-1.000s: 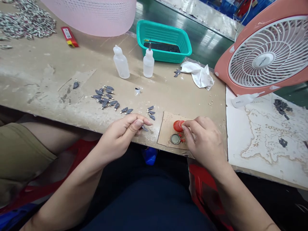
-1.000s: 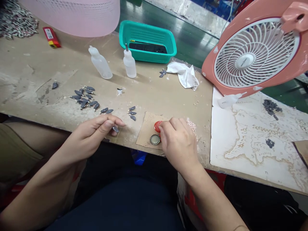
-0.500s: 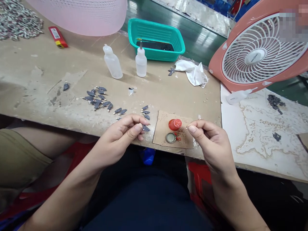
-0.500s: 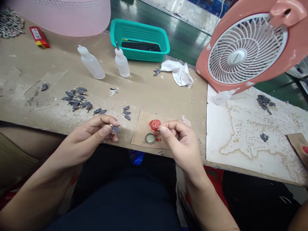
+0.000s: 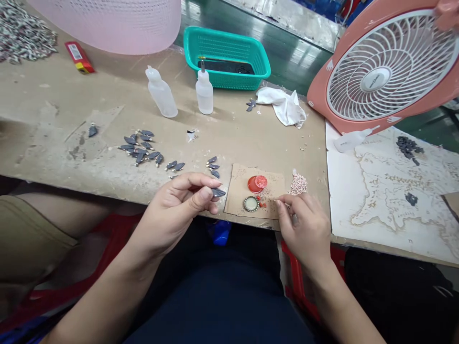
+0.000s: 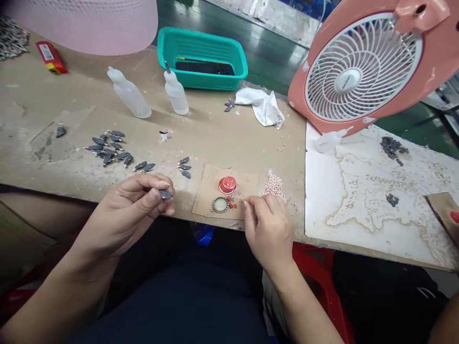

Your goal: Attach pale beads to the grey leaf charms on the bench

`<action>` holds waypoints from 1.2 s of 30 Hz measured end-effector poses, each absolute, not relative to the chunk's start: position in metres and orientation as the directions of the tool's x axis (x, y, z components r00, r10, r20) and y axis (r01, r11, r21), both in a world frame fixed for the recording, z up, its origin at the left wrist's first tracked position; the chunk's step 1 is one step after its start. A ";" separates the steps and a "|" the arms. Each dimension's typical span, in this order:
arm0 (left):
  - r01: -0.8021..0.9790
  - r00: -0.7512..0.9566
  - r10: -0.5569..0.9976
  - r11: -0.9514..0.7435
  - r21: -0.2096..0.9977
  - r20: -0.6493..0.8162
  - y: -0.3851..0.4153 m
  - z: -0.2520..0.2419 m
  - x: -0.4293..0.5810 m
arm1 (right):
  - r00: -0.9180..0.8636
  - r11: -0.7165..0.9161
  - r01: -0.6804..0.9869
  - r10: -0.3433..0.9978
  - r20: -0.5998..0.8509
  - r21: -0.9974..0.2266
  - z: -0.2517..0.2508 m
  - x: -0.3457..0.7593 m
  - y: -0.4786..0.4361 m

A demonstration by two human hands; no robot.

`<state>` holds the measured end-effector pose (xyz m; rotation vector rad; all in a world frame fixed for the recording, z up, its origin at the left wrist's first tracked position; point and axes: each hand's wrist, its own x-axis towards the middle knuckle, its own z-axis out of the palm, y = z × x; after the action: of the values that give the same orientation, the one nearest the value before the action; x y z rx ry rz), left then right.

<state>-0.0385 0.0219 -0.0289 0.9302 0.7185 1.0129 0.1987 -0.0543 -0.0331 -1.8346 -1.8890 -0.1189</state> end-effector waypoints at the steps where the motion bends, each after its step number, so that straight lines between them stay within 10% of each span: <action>1: -0.384 0.380 0.921 0.238 0.892 -0.082 0.021 -0.029 -0.037 | 0.003 0.091 0.973 0.913 0.408 -0.210 -0.038 0.199 -0.057; 6: -0.301 0.379 0.906 0.316 0.900 -0.191 0.017 -0.030 -0.031 | -0.029 0.094 0.983 0.928 0.373 -0.155 -0.046 0.201 -0.064; 12: -0.285 0.466 0.866 0.338 0.897 -0.178 0.005 -0.026 -0.022 | 0.292 0.022 0.672 0.911 0.291 -0.740 -0.014 0.187 -0.070; 16: -0.251 0.497 0.855 0.302 0.920 -0.145 -0.004 -0.016 -0.013 | 0.372 0.053 0.443 0.897 0.237 -0.895 0.006 0.164 -0.074; 36: -0.187 0.404 0.913 0.137 0.973 -0.051 -0.014 -0.008 -0.004 | 0.238 0.145 0.497 0.926 0.295 -0.856 0.013 0.149 -0.075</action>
<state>-0.0036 -0.0140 -0.0081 1.1522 0.8036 0.9345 0.1489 -0.0751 0.0126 -1.4966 -1.4026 0.5324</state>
